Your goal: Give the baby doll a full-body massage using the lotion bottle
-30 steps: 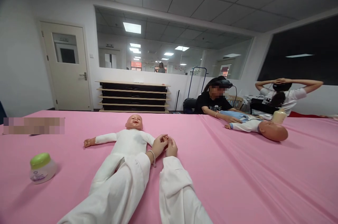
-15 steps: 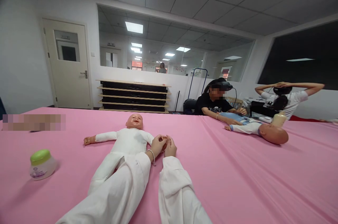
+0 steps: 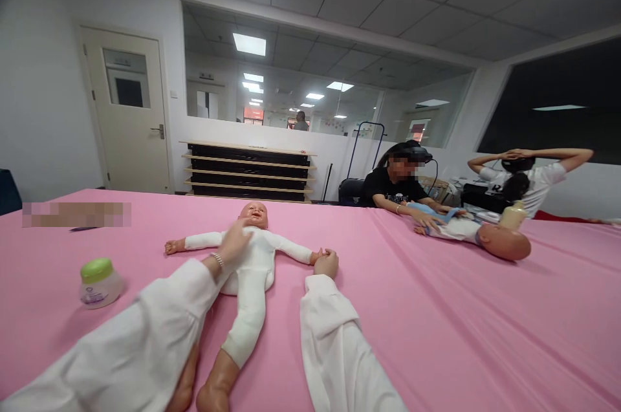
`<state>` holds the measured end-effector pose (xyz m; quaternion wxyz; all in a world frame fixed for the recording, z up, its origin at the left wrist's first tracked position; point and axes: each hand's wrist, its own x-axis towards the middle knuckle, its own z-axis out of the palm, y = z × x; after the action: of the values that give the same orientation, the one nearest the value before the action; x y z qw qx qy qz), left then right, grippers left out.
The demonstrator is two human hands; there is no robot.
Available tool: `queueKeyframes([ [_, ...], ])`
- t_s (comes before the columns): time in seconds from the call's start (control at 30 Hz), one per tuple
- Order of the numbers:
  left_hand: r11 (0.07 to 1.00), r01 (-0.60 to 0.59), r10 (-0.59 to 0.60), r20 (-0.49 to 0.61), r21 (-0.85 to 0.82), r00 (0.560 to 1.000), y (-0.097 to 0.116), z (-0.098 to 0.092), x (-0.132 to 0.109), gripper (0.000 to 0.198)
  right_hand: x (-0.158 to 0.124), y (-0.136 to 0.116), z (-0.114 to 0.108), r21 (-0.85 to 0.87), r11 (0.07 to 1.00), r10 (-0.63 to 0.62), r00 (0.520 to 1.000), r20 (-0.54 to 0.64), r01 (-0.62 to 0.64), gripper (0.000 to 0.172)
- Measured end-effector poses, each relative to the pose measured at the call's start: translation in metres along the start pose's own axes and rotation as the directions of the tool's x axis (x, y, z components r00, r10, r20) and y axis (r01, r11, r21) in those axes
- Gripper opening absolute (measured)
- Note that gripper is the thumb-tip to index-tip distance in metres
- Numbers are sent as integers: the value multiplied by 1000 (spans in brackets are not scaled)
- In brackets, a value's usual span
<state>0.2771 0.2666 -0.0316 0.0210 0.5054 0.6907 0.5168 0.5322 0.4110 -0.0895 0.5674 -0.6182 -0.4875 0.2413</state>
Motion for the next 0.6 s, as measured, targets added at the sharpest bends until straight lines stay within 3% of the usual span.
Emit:
queueKeyframes([
  [0.1, 974, 163, -137, -168, 154, 976, -37, -47, -13, 35, -2, -2, 1, -17, 999, -43, 999, -2, 43, 31],
  [0.2, 902, 362, -269, -351, 233, 897, -69, -77, -27, 42, -9, -6, 0, -28, 996, -84, 996, -30, 83, 34],
  [0.3, 837, 491, -364, -423, 242, 830, -86, -80, -33, 38, -19, -17, -1, -48, 988, -151, 985, -81, 147, 38],
  [0.4, 824, 520, -402, -415, 225, 816, -92, -73, -30, 32, -32, -46, 8, -104, 960, -270, 960, -71, 262, 43],
  [0.47, 840, 509, -400, -419, 189, 815, -93, -70, -25, 33, -46, -79, 24, -101, 932, -348, 937, 21, 348, 44],
  [0.53, 864, 489, -397, -433, 122, 809, -95, -71, -20, 36, -68, -119, 48, 36, 862, -503, 844, 186, 505, 40],
  [0.6, 891, 453, -390, -456, 34, 800, -95, -73, -16, 40, -99, -158, 77, 165, 804, -587, 718, 374, 571, 34],
])
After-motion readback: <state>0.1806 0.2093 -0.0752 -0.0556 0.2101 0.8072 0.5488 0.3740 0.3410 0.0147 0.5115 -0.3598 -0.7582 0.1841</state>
